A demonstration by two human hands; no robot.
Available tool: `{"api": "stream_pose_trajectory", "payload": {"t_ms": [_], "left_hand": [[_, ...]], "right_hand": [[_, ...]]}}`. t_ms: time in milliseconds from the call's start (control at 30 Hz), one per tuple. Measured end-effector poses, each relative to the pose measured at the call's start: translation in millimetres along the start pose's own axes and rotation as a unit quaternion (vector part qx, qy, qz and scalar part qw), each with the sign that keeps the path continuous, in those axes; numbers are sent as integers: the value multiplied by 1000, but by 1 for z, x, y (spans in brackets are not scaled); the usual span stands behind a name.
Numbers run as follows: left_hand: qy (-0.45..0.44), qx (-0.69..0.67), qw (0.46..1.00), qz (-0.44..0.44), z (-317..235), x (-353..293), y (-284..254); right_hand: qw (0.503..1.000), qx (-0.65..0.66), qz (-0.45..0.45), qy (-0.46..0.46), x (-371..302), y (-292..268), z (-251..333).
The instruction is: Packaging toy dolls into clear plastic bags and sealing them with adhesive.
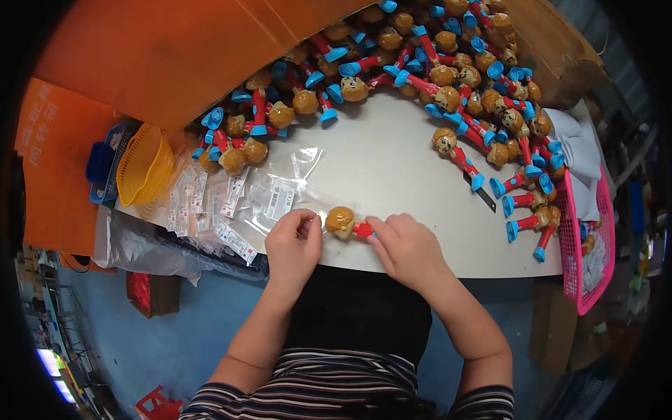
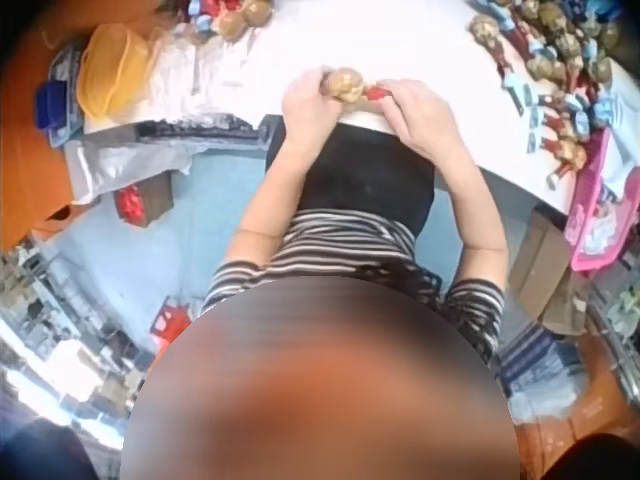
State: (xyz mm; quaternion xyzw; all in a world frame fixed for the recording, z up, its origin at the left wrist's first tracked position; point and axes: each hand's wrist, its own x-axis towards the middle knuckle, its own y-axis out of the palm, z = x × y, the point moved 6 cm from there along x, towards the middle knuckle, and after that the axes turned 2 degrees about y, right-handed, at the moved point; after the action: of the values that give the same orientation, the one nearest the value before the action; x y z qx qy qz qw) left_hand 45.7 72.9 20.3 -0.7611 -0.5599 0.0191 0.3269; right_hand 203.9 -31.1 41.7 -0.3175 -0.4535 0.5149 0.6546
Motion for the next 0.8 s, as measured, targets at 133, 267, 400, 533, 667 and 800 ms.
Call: {"api": "stream_pose_trajectory", "payload": {"t_ms": [133, 267, 400, 533, 667, 800], "left_hand": [[-16, -50, 999, -12, 3, 1, -3], [-5, -42, 999, -3, 2, 4, -4], [15, -60, 998, 6, -6, 5, -2], [-36, -95, 994, 45, -10, 0, 7], [-43, -99, 994, 23, -8, 2, 5], [40, -53, 997, 34, -20, 9, 5]], "right_hand": [[995, 3, -68, -76, -4, -2, 5], [982, -19, -98, -161, -8, 3, 17], [975, -8, -119, -188, -9, 1, 14], [959, 177, -223, -16, -11, 1, -10], [972, 170, -161, -17, -10, 6, 2], [977, 92, -161, -107, -12, 6, 11]]}}
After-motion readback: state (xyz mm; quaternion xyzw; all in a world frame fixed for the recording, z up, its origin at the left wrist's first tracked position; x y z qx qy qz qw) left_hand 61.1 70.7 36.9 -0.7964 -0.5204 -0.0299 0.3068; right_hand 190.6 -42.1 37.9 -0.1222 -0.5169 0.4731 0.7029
